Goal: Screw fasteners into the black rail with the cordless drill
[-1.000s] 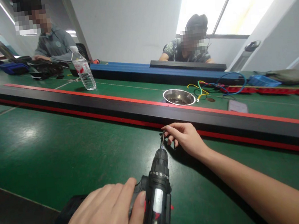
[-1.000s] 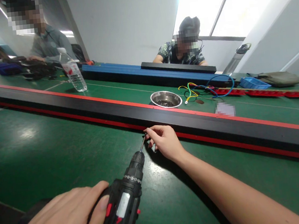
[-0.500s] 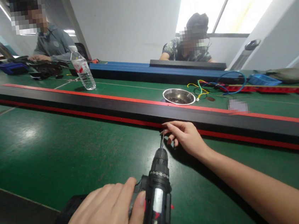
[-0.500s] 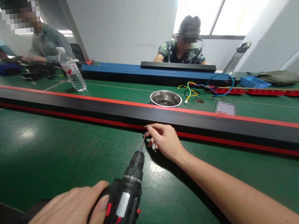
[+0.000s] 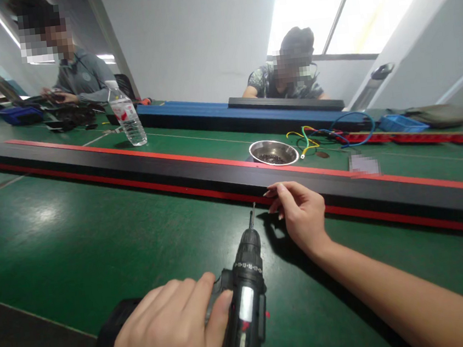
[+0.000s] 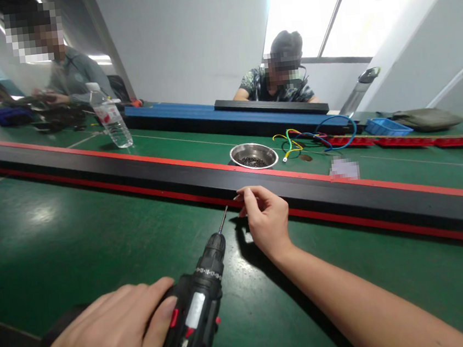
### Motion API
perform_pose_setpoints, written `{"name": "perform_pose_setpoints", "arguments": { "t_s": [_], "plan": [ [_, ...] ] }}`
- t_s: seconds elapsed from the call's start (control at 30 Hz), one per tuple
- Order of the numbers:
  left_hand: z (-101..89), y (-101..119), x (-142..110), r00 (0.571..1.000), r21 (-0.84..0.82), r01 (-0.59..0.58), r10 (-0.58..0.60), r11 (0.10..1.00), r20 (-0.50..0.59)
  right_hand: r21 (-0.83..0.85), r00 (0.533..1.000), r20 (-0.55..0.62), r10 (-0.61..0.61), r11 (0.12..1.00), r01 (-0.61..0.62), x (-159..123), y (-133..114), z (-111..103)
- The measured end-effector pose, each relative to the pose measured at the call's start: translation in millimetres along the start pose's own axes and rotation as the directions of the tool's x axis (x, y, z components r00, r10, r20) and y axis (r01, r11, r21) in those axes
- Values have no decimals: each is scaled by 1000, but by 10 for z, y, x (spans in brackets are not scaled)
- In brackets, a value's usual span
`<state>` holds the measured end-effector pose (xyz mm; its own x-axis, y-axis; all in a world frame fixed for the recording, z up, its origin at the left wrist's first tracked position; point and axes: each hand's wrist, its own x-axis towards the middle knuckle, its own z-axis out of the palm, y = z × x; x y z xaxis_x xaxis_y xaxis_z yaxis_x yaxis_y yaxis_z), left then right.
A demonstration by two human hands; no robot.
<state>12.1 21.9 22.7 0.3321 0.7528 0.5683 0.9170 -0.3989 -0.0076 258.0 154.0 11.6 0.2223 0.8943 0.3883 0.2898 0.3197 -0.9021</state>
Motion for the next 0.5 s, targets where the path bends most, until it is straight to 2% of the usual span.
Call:
{"name": "perform_pose_setpoints", "arguments": {
  "t_s": [0.23,0.37,0.5],
  "plan": [
    [55,40,177,998,74,-3,-1,997,55,4,1000,21,12,1000,-12,19,13,2],
    [51,30,184,998,41,-29,27,999,62,14,1000,16,-17,1000,17,12,-11,10],
    [52,12,191,998,7,-14,14,1000,57,-54,998,59,-28,998,31,281,-172,-87]
  ]
}}
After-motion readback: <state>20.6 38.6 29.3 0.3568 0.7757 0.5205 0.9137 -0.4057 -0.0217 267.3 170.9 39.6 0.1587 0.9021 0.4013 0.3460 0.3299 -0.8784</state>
